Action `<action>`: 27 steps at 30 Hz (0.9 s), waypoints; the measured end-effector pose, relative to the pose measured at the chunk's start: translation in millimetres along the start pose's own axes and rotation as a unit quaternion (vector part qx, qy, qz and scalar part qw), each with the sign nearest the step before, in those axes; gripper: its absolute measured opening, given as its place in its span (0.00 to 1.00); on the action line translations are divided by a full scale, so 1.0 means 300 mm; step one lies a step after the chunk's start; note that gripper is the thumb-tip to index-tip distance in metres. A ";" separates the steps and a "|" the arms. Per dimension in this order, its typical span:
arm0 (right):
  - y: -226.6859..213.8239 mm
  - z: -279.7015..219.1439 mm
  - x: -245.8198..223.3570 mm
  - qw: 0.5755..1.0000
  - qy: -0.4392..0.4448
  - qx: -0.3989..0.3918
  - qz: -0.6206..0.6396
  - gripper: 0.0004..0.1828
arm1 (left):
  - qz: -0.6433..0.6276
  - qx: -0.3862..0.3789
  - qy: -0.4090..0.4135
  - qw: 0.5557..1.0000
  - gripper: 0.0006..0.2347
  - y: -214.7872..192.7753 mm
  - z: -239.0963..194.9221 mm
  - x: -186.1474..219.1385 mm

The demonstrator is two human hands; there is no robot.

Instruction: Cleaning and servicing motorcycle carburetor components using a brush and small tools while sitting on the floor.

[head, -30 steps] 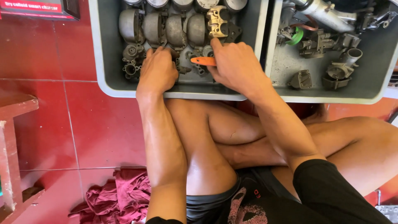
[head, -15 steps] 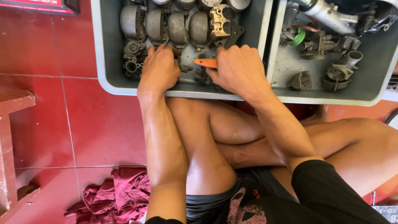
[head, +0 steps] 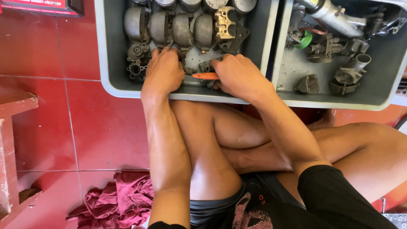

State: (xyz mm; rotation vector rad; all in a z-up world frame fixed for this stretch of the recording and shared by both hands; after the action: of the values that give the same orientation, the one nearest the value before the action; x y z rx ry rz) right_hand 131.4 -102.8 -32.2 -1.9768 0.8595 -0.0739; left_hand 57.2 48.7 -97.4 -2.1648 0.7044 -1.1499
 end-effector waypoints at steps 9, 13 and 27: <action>0.012 0.027 0.030 0.976 0.004 0.104 0.191 0.15 | 0.013 0.005 0.011 1.000 0.13 -0.017 -0.009 0.020; -0.007 0.006 0.016 0.958 -0.004 0.092 0.270 0.14 | 0.020 -0.004 -0.002 1.000 0.13 -0.008 -0.005 0.000; 0.122 0.063 0.081 0.976 -0.008 0.103 0.192 0.09 | 0.045 0.009 0.007 0.999 0.14 -0.051 -0.042 0.076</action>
State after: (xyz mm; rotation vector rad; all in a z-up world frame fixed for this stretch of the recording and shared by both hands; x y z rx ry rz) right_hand 137.1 -114.3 -78.2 -1.5894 1.1600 0.0734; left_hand 60.2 40.7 -68.5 -2.0900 0.7870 -1.1209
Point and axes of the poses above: each hand's wrist, its own z-axis towards the middle knuckle, its own y-axis out of the palm, x = y × z, the point moved 7 cm from there along z, towards the middle knuckle, and after that the axes turned 3 degrees about z, right-handed, at the moved point
